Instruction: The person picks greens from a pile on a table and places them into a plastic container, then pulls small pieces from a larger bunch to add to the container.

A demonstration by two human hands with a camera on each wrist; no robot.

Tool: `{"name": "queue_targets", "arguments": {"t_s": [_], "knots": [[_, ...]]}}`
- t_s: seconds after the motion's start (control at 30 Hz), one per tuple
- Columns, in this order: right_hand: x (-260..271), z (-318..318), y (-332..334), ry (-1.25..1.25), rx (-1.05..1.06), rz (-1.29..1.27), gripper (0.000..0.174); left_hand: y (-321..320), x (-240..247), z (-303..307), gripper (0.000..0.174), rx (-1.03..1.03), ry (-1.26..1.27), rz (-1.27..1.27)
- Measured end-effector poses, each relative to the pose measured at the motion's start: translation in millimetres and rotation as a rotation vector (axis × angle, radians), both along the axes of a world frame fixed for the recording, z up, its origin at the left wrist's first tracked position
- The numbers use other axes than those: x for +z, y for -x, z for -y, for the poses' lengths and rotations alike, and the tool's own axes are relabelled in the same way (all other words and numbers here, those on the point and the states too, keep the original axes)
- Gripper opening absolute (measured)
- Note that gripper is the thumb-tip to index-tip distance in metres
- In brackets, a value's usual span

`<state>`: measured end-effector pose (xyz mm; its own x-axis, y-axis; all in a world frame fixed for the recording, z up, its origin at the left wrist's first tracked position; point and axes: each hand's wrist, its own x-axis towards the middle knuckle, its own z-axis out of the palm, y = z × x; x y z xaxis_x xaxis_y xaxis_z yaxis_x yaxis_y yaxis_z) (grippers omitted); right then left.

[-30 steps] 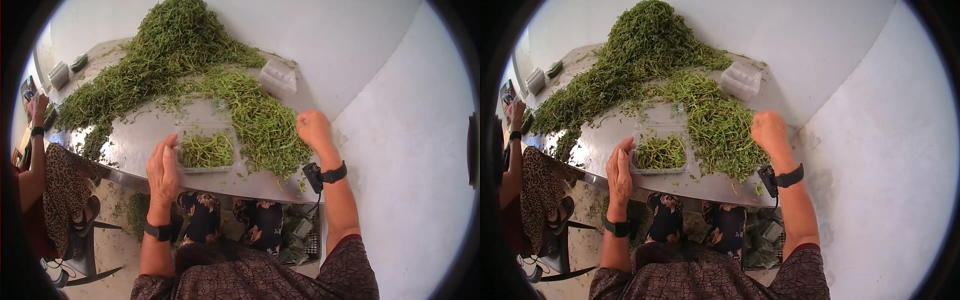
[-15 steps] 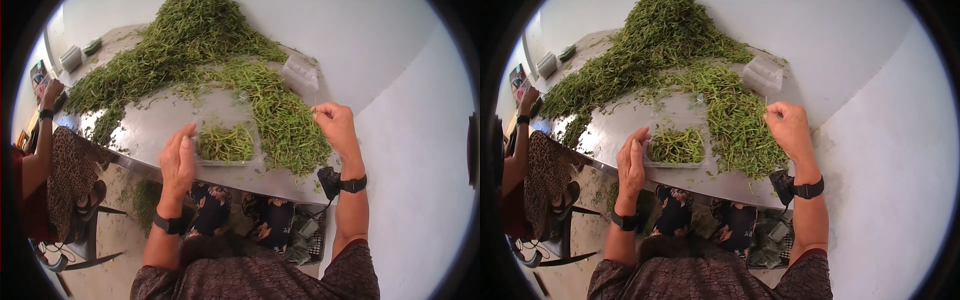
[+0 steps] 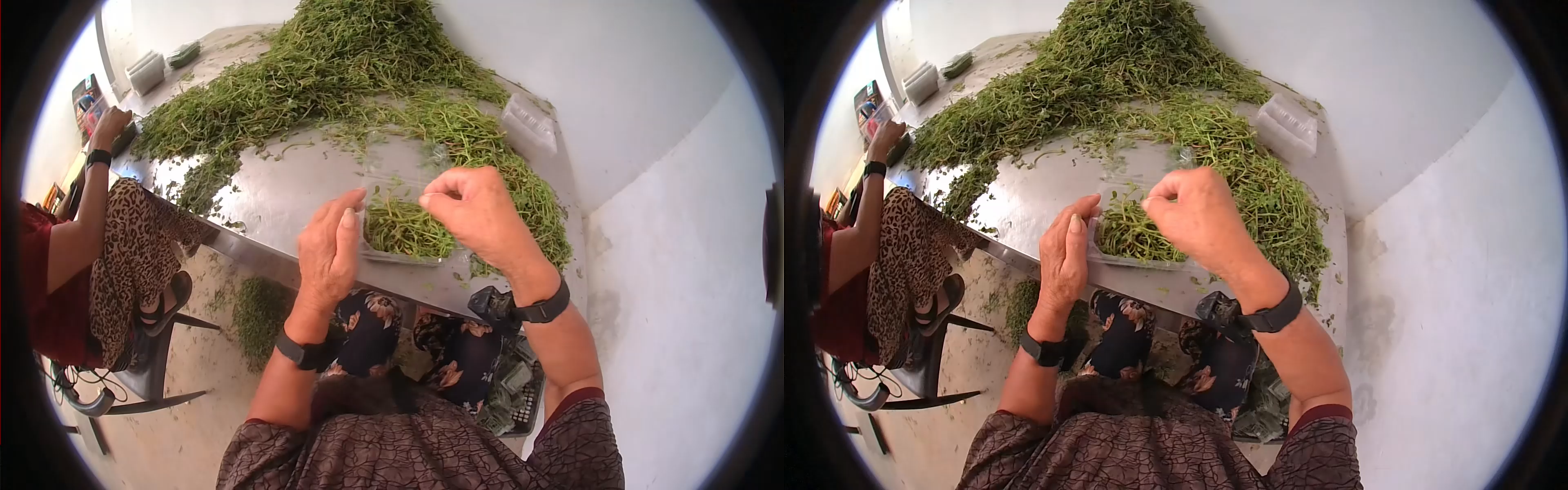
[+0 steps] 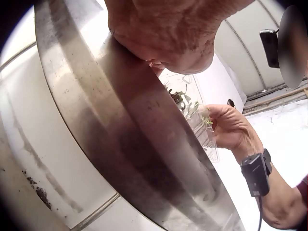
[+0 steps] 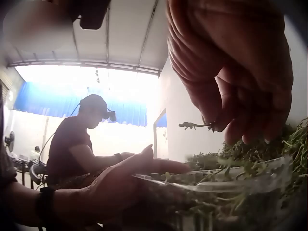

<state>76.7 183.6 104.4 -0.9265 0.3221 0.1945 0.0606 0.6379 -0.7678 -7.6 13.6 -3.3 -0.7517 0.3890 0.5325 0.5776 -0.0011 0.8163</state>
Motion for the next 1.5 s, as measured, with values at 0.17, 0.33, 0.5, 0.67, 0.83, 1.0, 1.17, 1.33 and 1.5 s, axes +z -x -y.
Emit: {"name": "queue_targets", "arguments": {"t_s": [0.17, 0.33, 0.5, 0.67, 0.83, 1.0, 1.17, 1.33, 1.5], "knots": [[-4.9, 7.9, 4.1, 0.048, 0.026, 0.007, 0.019, 0.8, -0.9, -2.9, 0.038, 0.042, -0.056, -0.06], [-5.5, -1.8, -2.7, -0.013, 0.02, 0.083, 0.02, -0.7, 1.7, -2.8, 0.038, 0.044, -0.04, -0.05], [-7.4, -0.5, -5.2, 0.006, 0.033, 0.114, 0.02, -0.6, 2.0, -1.9, 0.038, 0.037, -0.026, -0.055], [1.3, -24.4, -18.5, -0.271, -0.01, -0.028, 0.015, -0.7, -3.7, -3.0, 0.038, 0.033, -0.049, -0.026], [2.2, -80.4, -40.8, -0.578, -0.233, -0.165, 0.012, -0.8, -5.3, -4.5, 0.039, 0.034, -0.042, -0.007], [1.0, -124.7, -63.5, -0.632, -0.565, -0.01, 0.014, -0.4, -4.9, -1.5, 0.042, 0.022, -0.012, 0.034], [-15.2, -146.6, -76.1, -0.612, -0.582, 0.114, 0.016, -0.4, -4.4, 0.0, 0.046, -0.01, -0.002, 0.045], [-21.5, -150.8, -75.3, -0.554, -0.617, 0.183, 0.015, -0.3, -5.5, -0.3, 0.047, 0.007, 0.021, 0.031], [-24.2, -151.4, -74.0, -0.619, -0.548, 0.168, 0.016, -0.6, -4.1, -3.5, 0.041, 0.051, 0.0, -0.003]]}}
